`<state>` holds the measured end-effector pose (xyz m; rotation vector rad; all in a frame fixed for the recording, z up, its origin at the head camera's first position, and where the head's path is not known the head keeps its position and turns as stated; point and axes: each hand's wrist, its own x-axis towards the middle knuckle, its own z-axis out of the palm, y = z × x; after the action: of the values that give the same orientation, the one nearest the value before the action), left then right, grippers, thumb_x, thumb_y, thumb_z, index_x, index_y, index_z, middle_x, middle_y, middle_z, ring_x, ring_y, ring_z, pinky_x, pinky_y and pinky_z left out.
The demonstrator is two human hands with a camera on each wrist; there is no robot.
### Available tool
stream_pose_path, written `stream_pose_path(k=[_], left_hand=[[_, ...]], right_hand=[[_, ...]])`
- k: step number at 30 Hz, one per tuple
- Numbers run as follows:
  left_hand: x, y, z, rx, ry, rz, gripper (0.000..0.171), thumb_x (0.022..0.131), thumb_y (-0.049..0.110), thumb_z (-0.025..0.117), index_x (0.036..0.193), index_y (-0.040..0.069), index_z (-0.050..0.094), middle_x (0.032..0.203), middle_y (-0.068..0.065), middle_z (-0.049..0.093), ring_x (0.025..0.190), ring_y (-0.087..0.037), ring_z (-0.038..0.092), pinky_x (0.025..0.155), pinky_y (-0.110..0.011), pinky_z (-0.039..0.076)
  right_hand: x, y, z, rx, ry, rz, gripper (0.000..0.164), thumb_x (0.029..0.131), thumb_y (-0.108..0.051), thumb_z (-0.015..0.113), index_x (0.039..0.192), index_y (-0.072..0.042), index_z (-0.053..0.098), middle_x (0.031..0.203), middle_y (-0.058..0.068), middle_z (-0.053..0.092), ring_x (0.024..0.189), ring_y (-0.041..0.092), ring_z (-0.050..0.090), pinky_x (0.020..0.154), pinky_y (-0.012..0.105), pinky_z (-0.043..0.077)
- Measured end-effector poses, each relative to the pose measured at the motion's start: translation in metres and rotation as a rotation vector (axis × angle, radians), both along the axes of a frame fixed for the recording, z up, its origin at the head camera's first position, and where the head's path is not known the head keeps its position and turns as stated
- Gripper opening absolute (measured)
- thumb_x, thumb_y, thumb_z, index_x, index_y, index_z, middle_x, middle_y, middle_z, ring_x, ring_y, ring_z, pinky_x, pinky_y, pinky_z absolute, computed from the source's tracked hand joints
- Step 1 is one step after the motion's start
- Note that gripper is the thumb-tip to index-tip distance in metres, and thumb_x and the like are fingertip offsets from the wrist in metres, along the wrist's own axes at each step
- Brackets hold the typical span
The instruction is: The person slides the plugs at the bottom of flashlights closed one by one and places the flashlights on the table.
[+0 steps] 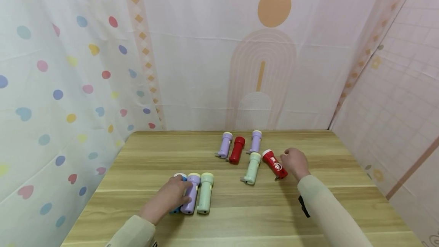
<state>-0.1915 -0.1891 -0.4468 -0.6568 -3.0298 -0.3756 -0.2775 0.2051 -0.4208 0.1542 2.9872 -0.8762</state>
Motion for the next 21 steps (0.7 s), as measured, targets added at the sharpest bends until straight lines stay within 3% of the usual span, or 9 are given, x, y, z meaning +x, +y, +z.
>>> stream_pose_path(k=[8,12,21], left_hand=[[0.002,-0.001,0.000,0.011,0.010,-0.004,0.031,0.076,0.013,0.085,0.099,0.002,0.069,0.089,-0.016,0.057,0.086,-0.036,0.056,0.078,-0.051,0.050],[0.002,-0.002,-0.001,0.007,0.019,-0.006,0.031,0.075,0.013,0.085,0.099,0.001,0.069,0.088,-0.015,0.057,0.085,-0.035,0.056,0.077,-0.050,0.050],[0.003,-0.002,-0.001,0.015,0.026,-0.011,0.031,0.075,0.013,0.085,0.100,0.001,0.069,0.090,-0.016,0.057,0.086,-0.036,0.055,0.077,-0.050,0.050]], right_hand=[[-0.011,-0.002,-0.009,-0.021,-0.079,0.027,0.051,0.097,-0.025,0.058,0.129,0.015,0.053,0.132,0.032,0.054,0.119,0.045,0.053,0.100,0.054,0.043],[-0.015,-0.005,-0.014,0.027,-0.101,0.076,0.056,0.095,-0.027,0.062,0.129,0.016,0.052,0.131,0.033,0.053,0.119,0.046,0.053,0.101,0.054,0.043],[-0.022,-0.008,-0.022,0.125,-0.105,0.125,0.048,0.094,-0.025,0.064,0.120,0.015,0.058,0.116,0.028,0.062,0.096,0.035,0.059,0.091,0.048,0.049]])
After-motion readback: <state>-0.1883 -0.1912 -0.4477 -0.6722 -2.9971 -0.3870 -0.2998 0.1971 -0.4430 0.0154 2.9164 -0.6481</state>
